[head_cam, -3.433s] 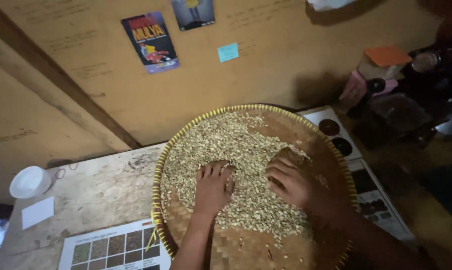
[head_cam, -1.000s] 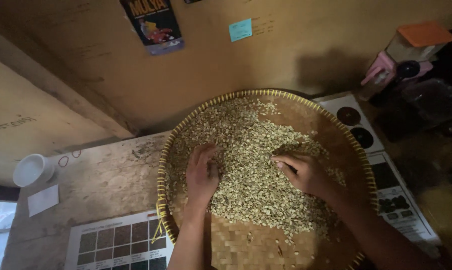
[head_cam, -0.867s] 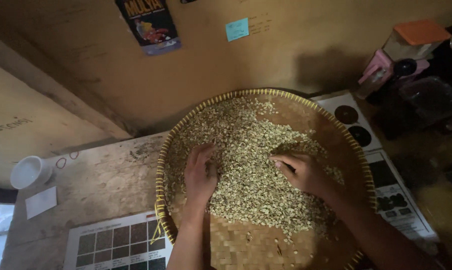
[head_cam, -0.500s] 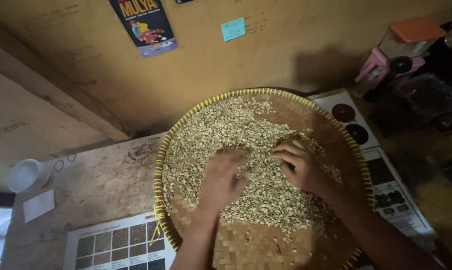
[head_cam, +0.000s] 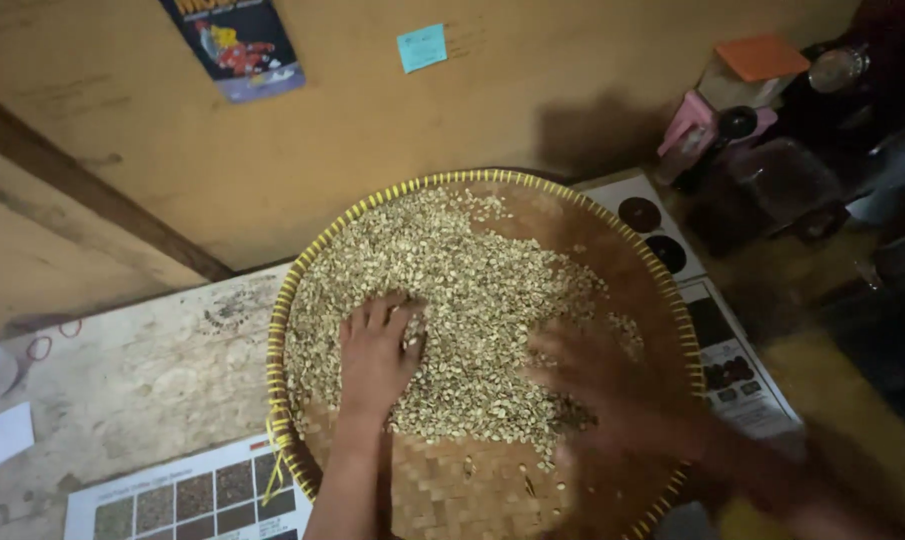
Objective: Sorting green coffee beans in a woven tray to remove defects or foreign objects
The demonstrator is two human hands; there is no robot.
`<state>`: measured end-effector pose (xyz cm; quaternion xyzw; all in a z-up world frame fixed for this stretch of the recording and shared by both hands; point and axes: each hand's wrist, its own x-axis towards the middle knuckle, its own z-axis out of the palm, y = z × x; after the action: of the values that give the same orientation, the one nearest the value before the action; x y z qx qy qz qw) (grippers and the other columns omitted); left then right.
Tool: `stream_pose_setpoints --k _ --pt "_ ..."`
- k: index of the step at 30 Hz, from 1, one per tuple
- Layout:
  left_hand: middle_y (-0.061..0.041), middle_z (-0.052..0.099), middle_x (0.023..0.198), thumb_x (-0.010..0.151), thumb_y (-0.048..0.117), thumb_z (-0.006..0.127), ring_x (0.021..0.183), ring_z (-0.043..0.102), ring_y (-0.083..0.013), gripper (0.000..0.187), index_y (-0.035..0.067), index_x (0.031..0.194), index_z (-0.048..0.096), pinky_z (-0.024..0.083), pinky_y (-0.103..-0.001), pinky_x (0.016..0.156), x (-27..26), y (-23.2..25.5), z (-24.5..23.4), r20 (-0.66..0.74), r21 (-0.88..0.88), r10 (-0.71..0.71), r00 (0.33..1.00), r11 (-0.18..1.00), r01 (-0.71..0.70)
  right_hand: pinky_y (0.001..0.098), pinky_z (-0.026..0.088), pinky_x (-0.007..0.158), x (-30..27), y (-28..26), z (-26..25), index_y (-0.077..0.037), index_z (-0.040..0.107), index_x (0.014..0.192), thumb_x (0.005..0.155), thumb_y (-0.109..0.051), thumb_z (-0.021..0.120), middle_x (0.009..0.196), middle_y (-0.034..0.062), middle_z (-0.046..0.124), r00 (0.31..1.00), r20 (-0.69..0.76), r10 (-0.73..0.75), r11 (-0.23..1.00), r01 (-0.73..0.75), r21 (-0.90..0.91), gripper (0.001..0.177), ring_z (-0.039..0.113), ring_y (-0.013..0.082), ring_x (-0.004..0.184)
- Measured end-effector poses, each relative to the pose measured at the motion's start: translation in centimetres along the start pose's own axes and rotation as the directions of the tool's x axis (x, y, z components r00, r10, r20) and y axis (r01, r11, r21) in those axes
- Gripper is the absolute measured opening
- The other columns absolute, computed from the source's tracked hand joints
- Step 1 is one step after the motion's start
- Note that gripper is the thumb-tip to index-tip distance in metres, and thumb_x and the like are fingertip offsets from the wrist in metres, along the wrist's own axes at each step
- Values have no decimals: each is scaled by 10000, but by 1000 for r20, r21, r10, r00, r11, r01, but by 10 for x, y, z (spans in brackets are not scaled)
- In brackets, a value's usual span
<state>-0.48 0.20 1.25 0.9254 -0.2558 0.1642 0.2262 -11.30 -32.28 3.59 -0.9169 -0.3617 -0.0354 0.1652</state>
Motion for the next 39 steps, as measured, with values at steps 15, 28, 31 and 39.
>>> stream_pose_setpoints --k 15,28,31,39 --pt "53 666 1040 777 -29 747 1008 567 -182 254 160 945 726 473 -367 929 -1 -20 9 -257 -185 -35 966 983 -14 499 275 1249 50 -77 120 -261 625 1228 1089 -406 328 1363 -31 656 778 -595 -202 962 273 31 358 534 183 1369" --pt "12 537 896 887 275 820 884 489 -193 360 162 780 495 398 -329 789 5 -33 8 -502 -100 -9 865 994 -48 746 38 1185 100 -123 87 -140 381 1577 1016 -526 465 1672 149 322 923 210 -322 947 318 53 686 268 369 1551" --pt "27 594 978 873 194 786 966 517 -187 194 171 855 594 421 -333 846 1 -40 12 -457 -167 -97 884 986 21 702 81 1234 131 -134 76 -105 525 1466 1020 -472 425 1578 170 468 925 165 -342 934 354 -48 586 370 323 1504" --pt "-56 518 844 1064 331 596 792 550 -312 204 150 978 636 447 -454 780 -9 -58 13 -428 -313 -257 866 942 125 588 371 932 188 -79 106 -141 683 1142 1025 -425 503 1019 124 677 975 -49 -215 969 207 -135 356 595 334 1066"
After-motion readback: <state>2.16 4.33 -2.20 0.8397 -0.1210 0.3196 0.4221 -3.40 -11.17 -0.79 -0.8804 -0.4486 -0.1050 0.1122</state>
